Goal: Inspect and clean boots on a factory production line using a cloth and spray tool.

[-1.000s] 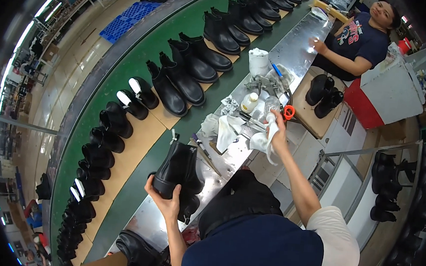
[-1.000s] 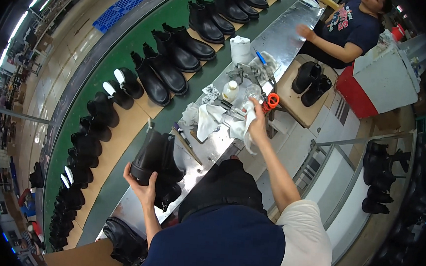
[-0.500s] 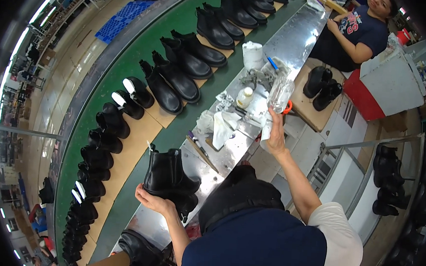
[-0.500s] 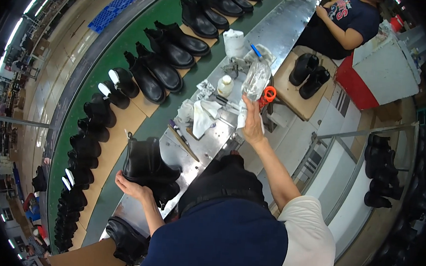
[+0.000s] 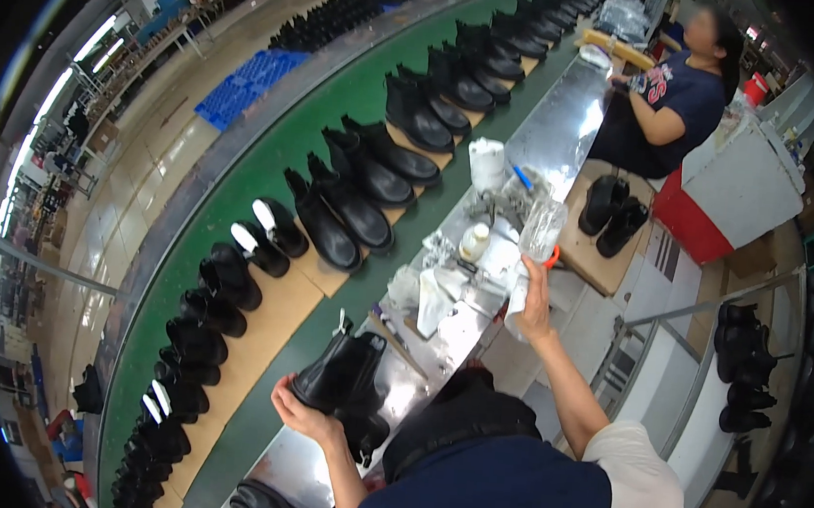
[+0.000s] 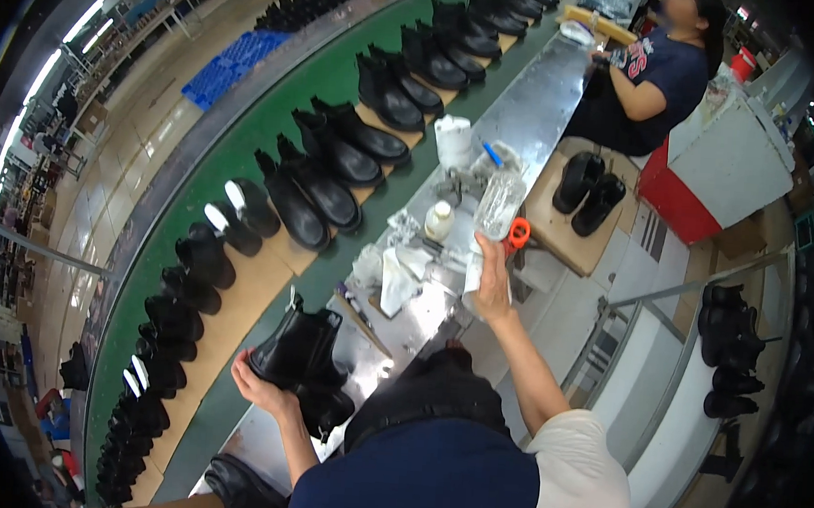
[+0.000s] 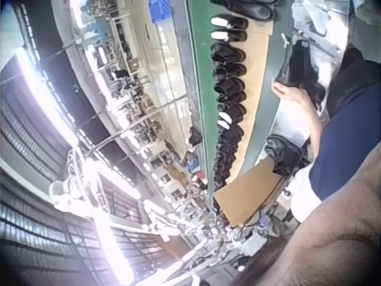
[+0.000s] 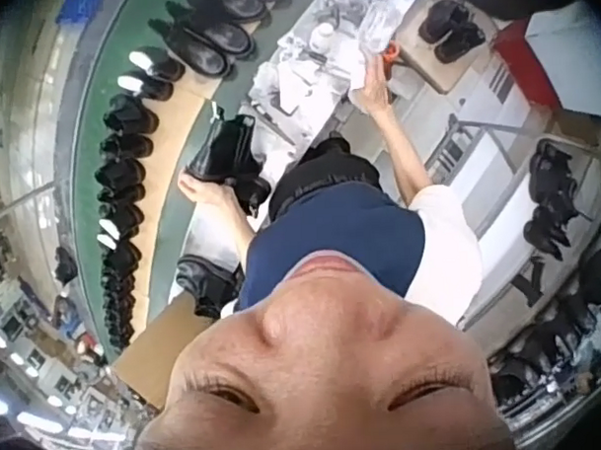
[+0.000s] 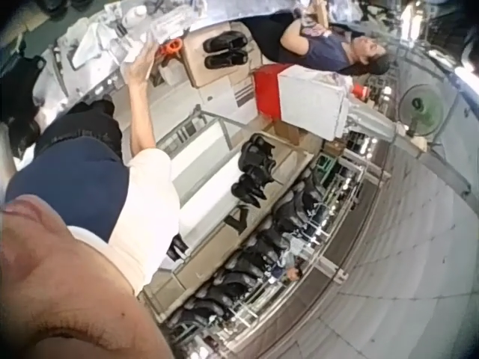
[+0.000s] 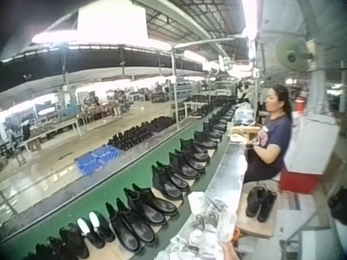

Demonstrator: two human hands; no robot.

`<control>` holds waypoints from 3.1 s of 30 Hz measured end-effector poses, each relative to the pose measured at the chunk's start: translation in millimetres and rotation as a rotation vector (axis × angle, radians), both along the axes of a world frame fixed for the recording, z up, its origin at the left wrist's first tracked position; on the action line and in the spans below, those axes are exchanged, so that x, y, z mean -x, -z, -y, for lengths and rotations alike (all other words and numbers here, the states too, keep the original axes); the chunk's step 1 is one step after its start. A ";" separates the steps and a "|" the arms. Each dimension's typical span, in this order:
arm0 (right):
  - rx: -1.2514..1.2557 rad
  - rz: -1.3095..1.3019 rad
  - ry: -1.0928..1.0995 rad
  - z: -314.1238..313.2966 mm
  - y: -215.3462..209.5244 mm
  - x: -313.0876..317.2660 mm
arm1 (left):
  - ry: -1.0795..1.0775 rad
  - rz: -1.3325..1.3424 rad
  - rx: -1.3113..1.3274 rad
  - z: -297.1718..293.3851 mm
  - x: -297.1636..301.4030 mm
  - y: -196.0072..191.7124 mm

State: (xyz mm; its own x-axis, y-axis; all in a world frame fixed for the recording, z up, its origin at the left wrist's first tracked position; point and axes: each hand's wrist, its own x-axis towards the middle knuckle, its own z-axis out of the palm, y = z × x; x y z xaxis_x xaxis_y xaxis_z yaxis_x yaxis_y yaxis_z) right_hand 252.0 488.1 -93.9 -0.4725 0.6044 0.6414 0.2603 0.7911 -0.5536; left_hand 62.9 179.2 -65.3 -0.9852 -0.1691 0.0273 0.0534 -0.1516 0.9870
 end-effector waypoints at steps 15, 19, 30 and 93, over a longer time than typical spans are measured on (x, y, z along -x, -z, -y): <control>1.139 -0.013 -0.103 -67.0 -19.3 45.4 | 0.027 -0.056 0.228 -21.9 5.9 -2.0; 1.160 0.330 -0.655 35.5 -118.6 76.0 | 0.030 -0.038 0.245 -19.7 -3.2 -5.2; 0.962 0.654 -0.925 107.1 -108.9 112.4 | 0.293 -0.143 0.378 -35.9 -44.9 -11.0; 1.171 0.976 -0.847 115.0 -92.8 67.7 | 0.626 -0.240 0.267 -30.0 -70.9 -9.0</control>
State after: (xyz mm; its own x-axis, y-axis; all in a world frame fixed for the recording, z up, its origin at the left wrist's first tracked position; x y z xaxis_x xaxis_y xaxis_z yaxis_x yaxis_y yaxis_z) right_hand 184.2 373.1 -1.1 -0.7904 -0.0964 -0.6050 0.5793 0.2039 -0.7892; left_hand 133.8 209.3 -56.3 -0.8568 0.4681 0.2163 0.2550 0.0200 0.9667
